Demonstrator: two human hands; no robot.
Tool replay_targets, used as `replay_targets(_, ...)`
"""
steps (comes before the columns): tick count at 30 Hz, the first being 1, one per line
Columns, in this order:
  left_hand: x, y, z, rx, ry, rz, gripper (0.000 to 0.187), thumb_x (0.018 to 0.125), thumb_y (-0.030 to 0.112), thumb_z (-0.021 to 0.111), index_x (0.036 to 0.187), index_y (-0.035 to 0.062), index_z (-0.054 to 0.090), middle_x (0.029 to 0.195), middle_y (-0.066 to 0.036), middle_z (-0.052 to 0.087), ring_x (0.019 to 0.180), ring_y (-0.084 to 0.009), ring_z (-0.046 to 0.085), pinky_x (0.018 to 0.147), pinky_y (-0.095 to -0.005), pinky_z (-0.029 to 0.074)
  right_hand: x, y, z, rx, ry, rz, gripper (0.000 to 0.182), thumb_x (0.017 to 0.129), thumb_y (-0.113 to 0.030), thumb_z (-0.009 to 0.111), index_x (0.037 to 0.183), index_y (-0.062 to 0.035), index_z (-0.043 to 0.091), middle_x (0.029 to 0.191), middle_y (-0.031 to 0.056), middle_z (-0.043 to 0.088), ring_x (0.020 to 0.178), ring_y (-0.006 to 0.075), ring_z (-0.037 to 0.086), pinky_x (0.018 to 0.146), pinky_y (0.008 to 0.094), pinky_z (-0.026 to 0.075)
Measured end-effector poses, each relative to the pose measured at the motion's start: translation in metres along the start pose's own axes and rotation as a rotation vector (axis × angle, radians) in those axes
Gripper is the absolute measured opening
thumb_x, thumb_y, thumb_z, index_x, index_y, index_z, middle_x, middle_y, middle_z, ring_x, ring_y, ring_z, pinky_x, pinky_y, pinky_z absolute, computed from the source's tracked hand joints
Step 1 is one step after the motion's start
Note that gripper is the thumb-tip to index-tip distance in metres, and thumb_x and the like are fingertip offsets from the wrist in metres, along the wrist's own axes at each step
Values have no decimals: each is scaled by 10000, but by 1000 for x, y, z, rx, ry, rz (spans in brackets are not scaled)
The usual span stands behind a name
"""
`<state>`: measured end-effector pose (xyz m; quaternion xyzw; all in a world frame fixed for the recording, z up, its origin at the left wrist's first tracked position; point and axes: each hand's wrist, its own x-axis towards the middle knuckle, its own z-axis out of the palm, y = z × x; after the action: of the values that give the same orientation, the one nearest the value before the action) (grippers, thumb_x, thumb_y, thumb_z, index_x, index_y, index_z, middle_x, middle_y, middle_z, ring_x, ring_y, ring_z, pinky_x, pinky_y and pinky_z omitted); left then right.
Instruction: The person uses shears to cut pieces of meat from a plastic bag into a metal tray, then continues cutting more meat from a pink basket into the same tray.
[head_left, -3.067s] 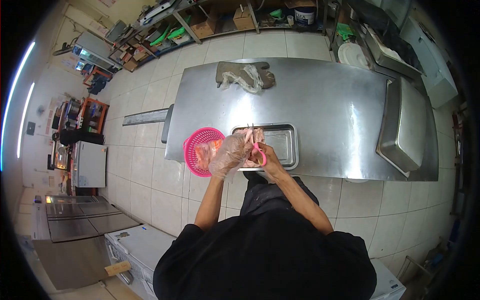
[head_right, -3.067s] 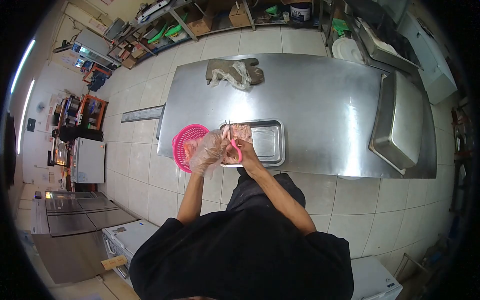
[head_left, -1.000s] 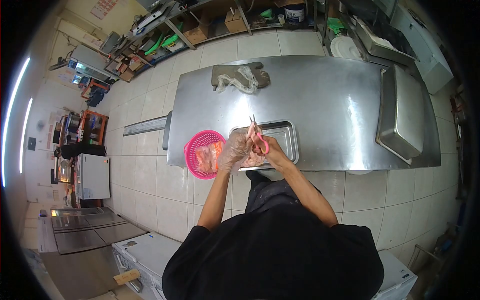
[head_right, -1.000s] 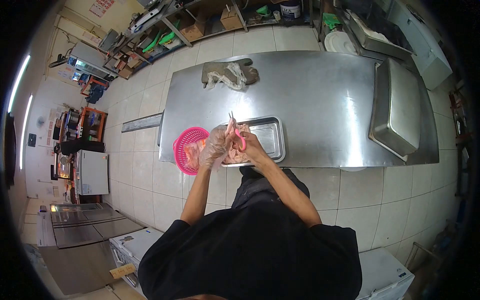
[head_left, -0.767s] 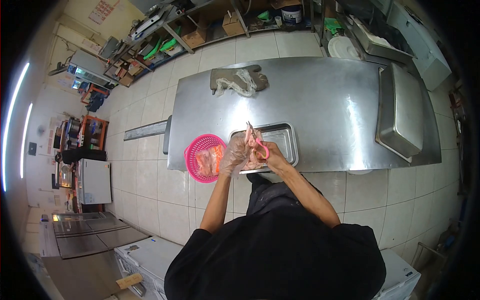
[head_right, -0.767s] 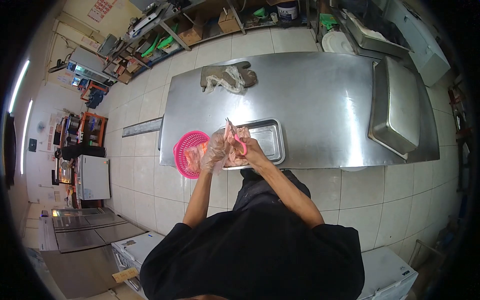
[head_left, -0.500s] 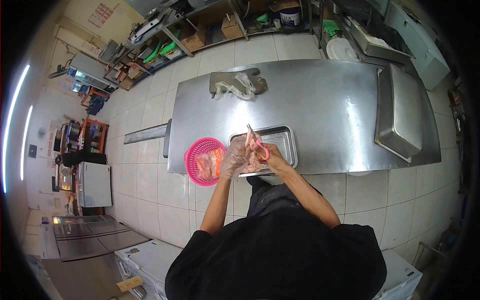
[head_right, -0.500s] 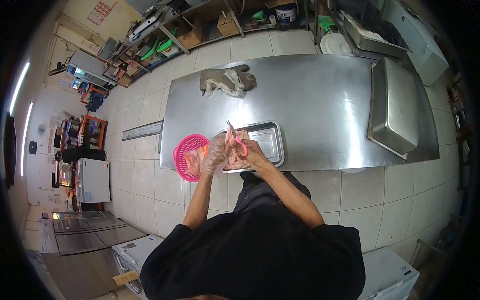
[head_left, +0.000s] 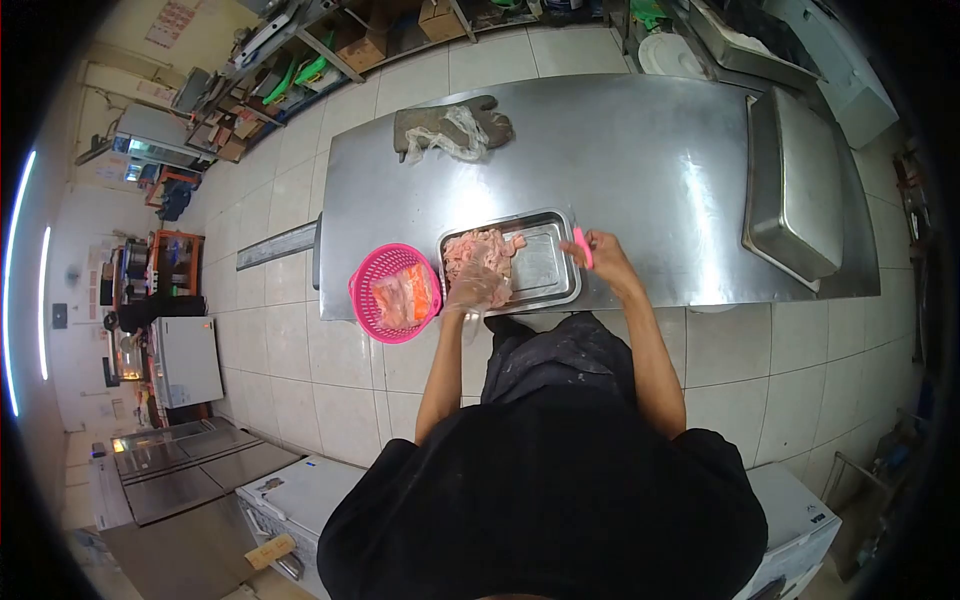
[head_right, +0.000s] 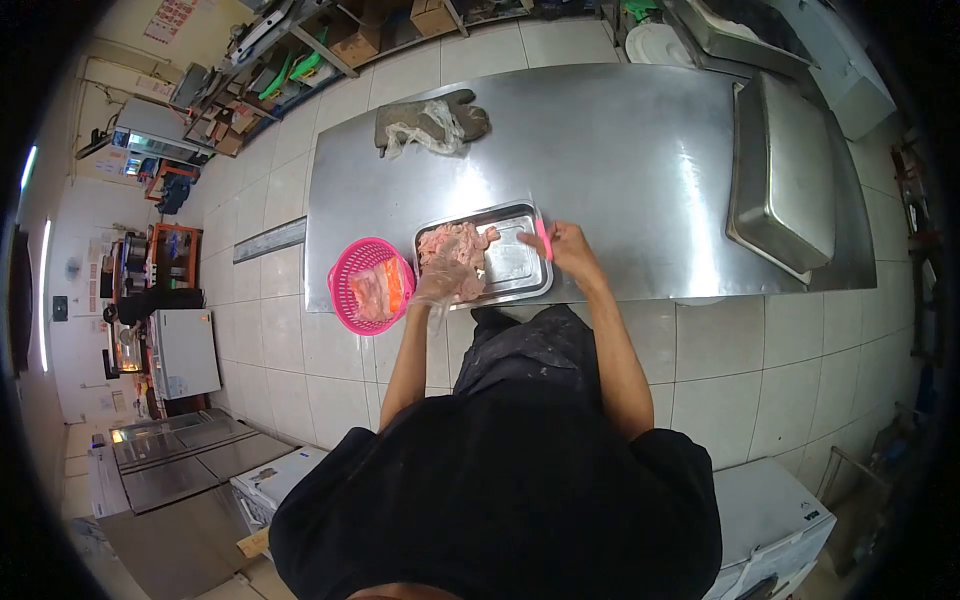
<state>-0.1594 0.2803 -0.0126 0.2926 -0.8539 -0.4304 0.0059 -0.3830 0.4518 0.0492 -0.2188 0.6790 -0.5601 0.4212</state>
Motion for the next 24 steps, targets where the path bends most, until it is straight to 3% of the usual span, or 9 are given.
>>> replay_targets(1, -7, 25, -13, -473, 121, -259, 480, 849, 143, 572, 1305, 96, 428, 852, -46, 624, 671, -151, 564, 718, -288, 469, -1, 18, 2, 19, -71, 12, 398, 695, -338, 796, 696, -74, 498, 581, -10, 515, 548, 76, 489, 519, 228, 401)
replay_targets(2, -12, 45, -28, -588, 98, -256, 547, 840, 142, 610, 1341, 113, 392, 998, 4, 600, 811, -116, 544, 808, -240, 445, -1, 40, 4, 37, -143, 22, 406, 700, -352, 791, 711, -68, 501, 603, 2, 529, 566, 83, 501, 531, 235, 411)
replay_targets(6, -21, 71, -59, -809, 230, 34, 553, 879, 132, 583, 1369, 94, 330, 1064, -56, 573, 886, -75, 525, 722, -198, 449, -19, 48, 24, -32, -520, 75, 300, 778, -220, 736, 857, -37, 512, 749, 31, 578, 779, 114, 600, 702, 232, 464)
replay_targets(10, -36, 113, -88, -868, 113, 195, 527, 876, 84, 567, 1358, 87, 354, 1381, -50, 352, 1174, -113, 402, 948, -239, 368, -28, 13, 58, 89, -836, -69, 290, 804, -195, 705, 952, -43, 507, 865, 32, 587, 835, 111, 575, 754, 242, 451)
replay_targets(12, -43, 130, -98, -745, 153, 188, 534, 873, 69, 565, 1359, 75, 344, 1315, -54, 387, 1086, -103, 431, 898, -230, 381, -26, -1, 76, 339, -936, -116, 289, 809, -171, 696, 989, -47, 508, 888, 25, 587, 845, 100, 564, 778, 241, 445)
replay_targets(16, -58, 158, -108, -564, 239, 145, 564, 850, 79, 600, 1351, 77, 340, 960, -56, 584, 738, -58, 500, 658, -190, 417, -19, -27, 99, 485, -703, 13, 296, 788, -171, 718, 975, -53, 521, 842, 7, 590, 759, 68, 553, 674, 216, 445)
replay_targets(21, -70, 146, -120, -675, 257, -56, 403, 826, 99, 630, 1198, 99, 476, 894, -2, 548, 681, -43, 493, 508, -166, 393, -18, -36, 93, 143, -512, -141, 288, 743, -226, 760, 830, -65, 538, 617, -41, 554, 588, 32, 518, 535, 188, 368)
replay_targets(23, -77, 137, -121, -878, 290, 18, 262, 862, 78, 574, 1103, 82, 469, 857, -2, 530, 714, -41, 479, 543, -183, 414, -21, -41, 86, 57, -447, -138, 278, 741, -211, 763, 796, -73, 528, 596, -38, 545, 574, 20, 501, 514, 179, 337)
replay_targets(24, -79, 134, -121, -979, 304, 57, 192, 881, 67, 546, 1055, 73, 466, 838, -2, 521, 730, -40, 473, 560, -191, 424, -23, -44, 85, 47, -414, -187, 371, 696, -225, 802, 627, -114, 455, 527, -71, 424, 495, 23, 344, 478, 203, 267)
